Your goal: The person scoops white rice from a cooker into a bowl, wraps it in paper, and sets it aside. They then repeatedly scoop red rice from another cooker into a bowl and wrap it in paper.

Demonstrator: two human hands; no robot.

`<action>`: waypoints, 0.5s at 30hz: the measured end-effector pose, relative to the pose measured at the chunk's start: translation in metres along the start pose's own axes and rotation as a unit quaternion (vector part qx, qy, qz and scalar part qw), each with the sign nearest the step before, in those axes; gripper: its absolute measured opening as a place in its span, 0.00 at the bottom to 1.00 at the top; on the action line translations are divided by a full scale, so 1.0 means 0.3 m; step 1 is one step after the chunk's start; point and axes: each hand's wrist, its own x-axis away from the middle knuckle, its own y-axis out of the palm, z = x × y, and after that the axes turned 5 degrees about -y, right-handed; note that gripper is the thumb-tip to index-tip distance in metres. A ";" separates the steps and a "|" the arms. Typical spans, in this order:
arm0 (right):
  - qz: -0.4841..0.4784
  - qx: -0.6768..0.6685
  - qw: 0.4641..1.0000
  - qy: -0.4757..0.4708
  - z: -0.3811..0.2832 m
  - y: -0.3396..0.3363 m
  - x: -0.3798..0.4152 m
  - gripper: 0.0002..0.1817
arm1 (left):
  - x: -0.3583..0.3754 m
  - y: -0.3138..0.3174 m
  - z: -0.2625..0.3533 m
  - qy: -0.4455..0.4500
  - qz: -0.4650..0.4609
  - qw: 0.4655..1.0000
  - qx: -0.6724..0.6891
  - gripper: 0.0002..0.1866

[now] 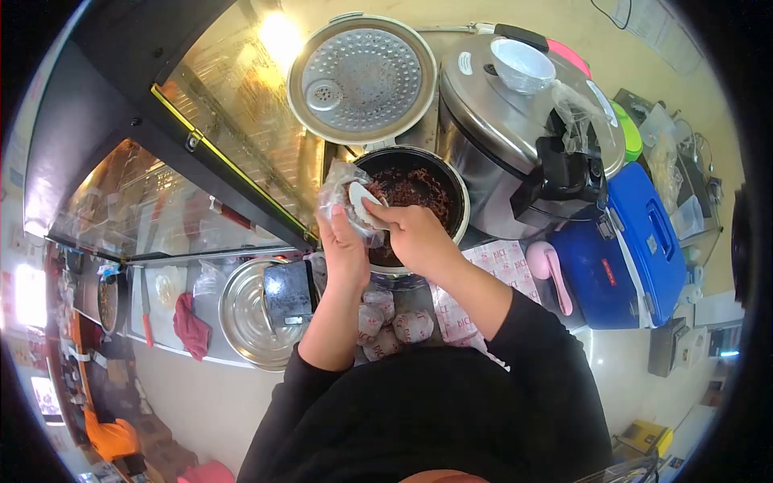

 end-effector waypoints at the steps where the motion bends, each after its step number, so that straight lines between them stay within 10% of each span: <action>1: -0.005 -0.003 1.000 -0.002 -0.003 -0.007 0.000 0.24 | -0.003 -0.004 -0.002 0.026 -0.003 0.998 -0.048 0.23; 4: 0.030 -0.023 0.990 -0.139 0.053 -0.024 -0.057 0.25 | 0.012 0.006 0.029 0.088 -0.001 0.981 -0.175 0.22; 8: -0.082 -0.033 0.987 0.138 0.051 -0.128 -0.081 0.20 | 0.052 -0.041 0.077 0.131 0.048 0.967 -0.212 0.25; 11: 0.085 0.276 0.952 -0.101 0.087 -0.126 -0.015 0.15 | 0.150 -0.020 0.094 -0.006 0.055 0.998 0.023 0.25; 15: 0.128 0.141 0.973 -0.129 0.048 -0.290 0.213 0.06 | 0.312 0.003 0.053 -0.153 -0.102 0.978 0.096 0.30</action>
